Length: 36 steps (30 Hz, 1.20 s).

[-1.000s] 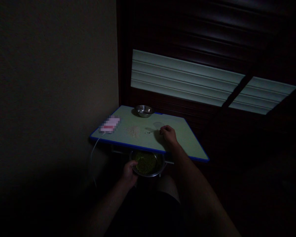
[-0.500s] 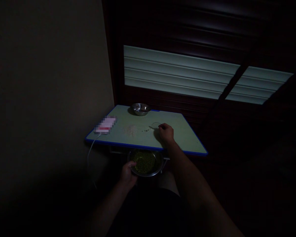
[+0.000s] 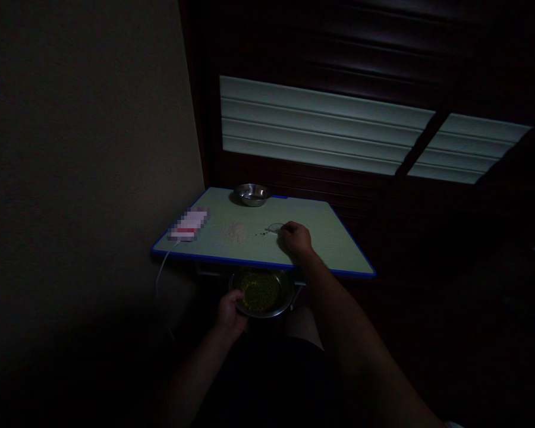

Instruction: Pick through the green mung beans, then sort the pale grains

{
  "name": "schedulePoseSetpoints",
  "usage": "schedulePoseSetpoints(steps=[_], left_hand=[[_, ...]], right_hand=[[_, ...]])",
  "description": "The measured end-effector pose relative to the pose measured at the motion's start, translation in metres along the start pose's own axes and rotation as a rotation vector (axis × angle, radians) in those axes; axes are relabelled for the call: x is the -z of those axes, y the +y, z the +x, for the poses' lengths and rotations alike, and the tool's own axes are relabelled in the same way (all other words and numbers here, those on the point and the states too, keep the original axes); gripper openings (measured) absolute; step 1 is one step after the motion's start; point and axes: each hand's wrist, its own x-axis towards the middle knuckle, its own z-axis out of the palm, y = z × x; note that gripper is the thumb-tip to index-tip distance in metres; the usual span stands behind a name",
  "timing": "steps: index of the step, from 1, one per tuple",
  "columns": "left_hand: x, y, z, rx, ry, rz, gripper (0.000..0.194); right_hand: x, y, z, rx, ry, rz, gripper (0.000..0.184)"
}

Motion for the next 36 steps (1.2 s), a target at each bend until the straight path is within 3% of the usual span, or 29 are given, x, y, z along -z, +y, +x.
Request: schedulePoseSetpoints(steps=[3, 16, 29, 36], left_hand=[[-0.0005, 0.0003, -0.0002, -0.009, 0.000, -0.008, 0.045], [-0.0010, 0.0000, 0.0018, -0.028, -0.015, -0.012, 0.045], [-0.0034, 0.0024, -0.0020, -0.019, -0.005, 0.004, 0.043], [-0.0026, 0.0010, -0.0004, -0.011, -0.004, -0.021, 0.041]], right_hand=[[0.0003, -0.0014, -0.0010, -0.006, -0.020, 0.052, 0.016], [0.0046, -0.0064, -0.0034, -0.059, 0.106, 0.049, 0.020], [0.0035, -0.0058, -0.0041, -0.089, 0.064, 0.018, 0.021], [0.0002, -0.0031, -0.0027, -0.026, 0.054, 0.096, 0.021]])
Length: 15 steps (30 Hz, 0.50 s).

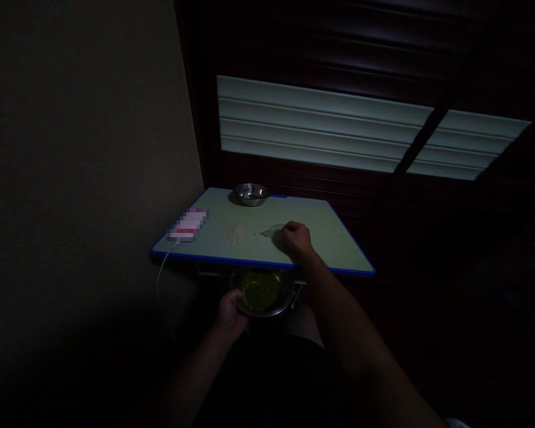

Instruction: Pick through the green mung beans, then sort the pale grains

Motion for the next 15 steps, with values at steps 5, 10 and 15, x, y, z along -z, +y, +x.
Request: schedulePoseSetpoints(steps=[5, 10, 15], left_hand=[[0.0014, -0.0003, 0.0012, 0.005, -0.002, 0.003, 0.042], [0.0022, -0.0009, 0.0024, -0.008, 0.021, -0.009, 0.044], [0.0020, -0.0014, 0.0023, 0.003, 0.009, 0.003, 0.044]], right_hand=[[-0.0012, 0.0036, 0.0019, 0.008, 0.000, 0.125, 0.019], [0.0007, 0.0012, 0.0003, -0.011, 0.005, 0.123, 0.018], [0.0008, -0.0011, -0.0011, -0.034, -0.016, 0.131, 0.018]])
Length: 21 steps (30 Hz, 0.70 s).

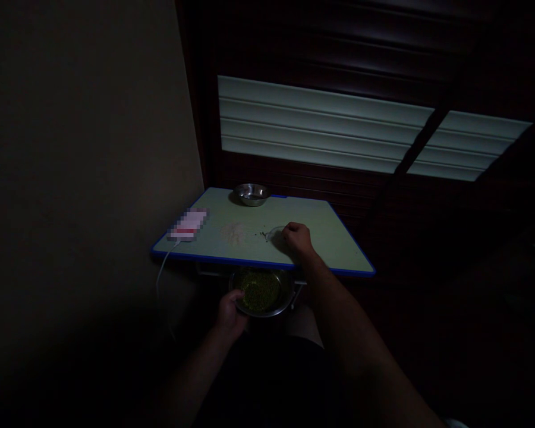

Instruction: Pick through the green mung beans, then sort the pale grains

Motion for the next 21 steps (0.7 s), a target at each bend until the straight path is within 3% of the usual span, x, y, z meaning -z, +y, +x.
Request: schedulePoseSetpoints(steps=[11, 21], left_hand=[[-0.0006, 0.0012, -0.0019, 0.006, -0.005, 0.009, 0.044], [-0.0017, 0.0011, -0.0032, -0.001, -0.014, 0.005, 0.040]], right_hand=[[0.0008, -0.0074, -0.0039, -0.024, -0.088, -0.019, 0.020], [0.0018, -0.0078, -0.0040, -0.011, 0.011, -0.207, 0.024]])
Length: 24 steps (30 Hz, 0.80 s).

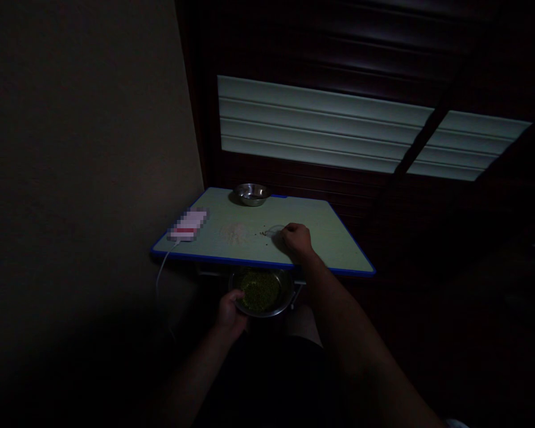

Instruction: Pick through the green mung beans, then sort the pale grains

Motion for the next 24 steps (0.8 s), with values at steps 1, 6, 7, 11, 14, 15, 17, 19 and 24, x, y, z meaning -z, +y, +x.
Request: schedulePoseSetpoints(steps=[1, 6, 7, 11, 14, 15, 17, 19, 24], left_hand=[[-0.0001, 0.0001, -0.0001, -0.001, 0.002, -0.001, 0.040], [0.0009, 0.0006, 0.0008, 0.001, 0.016, 0.001, 0.040], [0.0010, 0.0006, 0.0008, 0.003, 0.019, 0.002, 0.040], [0.0008, 0.0004, -0.0003, 0.001, 0.014, -0.001, 0.044], [0.0010, 0.0000, -0.0006, -0.025, -0.009, -0.003, 0.046], [0.0013, -0.0001, -0.0003, -0.032, -0.015, -0.002, 0.045], [0.0023, -0.0004, 0.0009, -0.027, -0.022, 0.004, 0.040], [0.0032, -0.0007, 0.0025, -0.010, -0.019, 0.010, 0.035], [0.0025, -0.0005, 0.0031, -0.011, 0.008, 0.010, 0.035]], right_hand=[[-0.0002, 0.0004, 0.0003, -0.007, 0.004, -0.004, 0.024], [-0.0032, 0.0052, 0.0034, 0.037, 0.002, 0.043, 0.024], [-0.0038, 0.0062, 0.0040, 0.056, -0.002, 0.056, 0.024], [-0.0045, 0.0074, 0.0045, 0.069, -0.012, 0.084, 0.022], [-0.0043, 0.0066, 0.0034, 0.054, -0.003, 0.115, 0.020], [-0.0044, 0.0065, 0.0031, 0.052, 0.000, 0.127, 0.020], [-0.0048, 0.0067, 0.0028, 0.048, -0.008, 0.151, 0.021], [-0.0052, 0.0071, 0.0031, 0.053, -0.022, 0.164, 0.022], [-0.0040, 0.0057, 0.0032, 0.070, -0.024, 0.126, 0.022]])
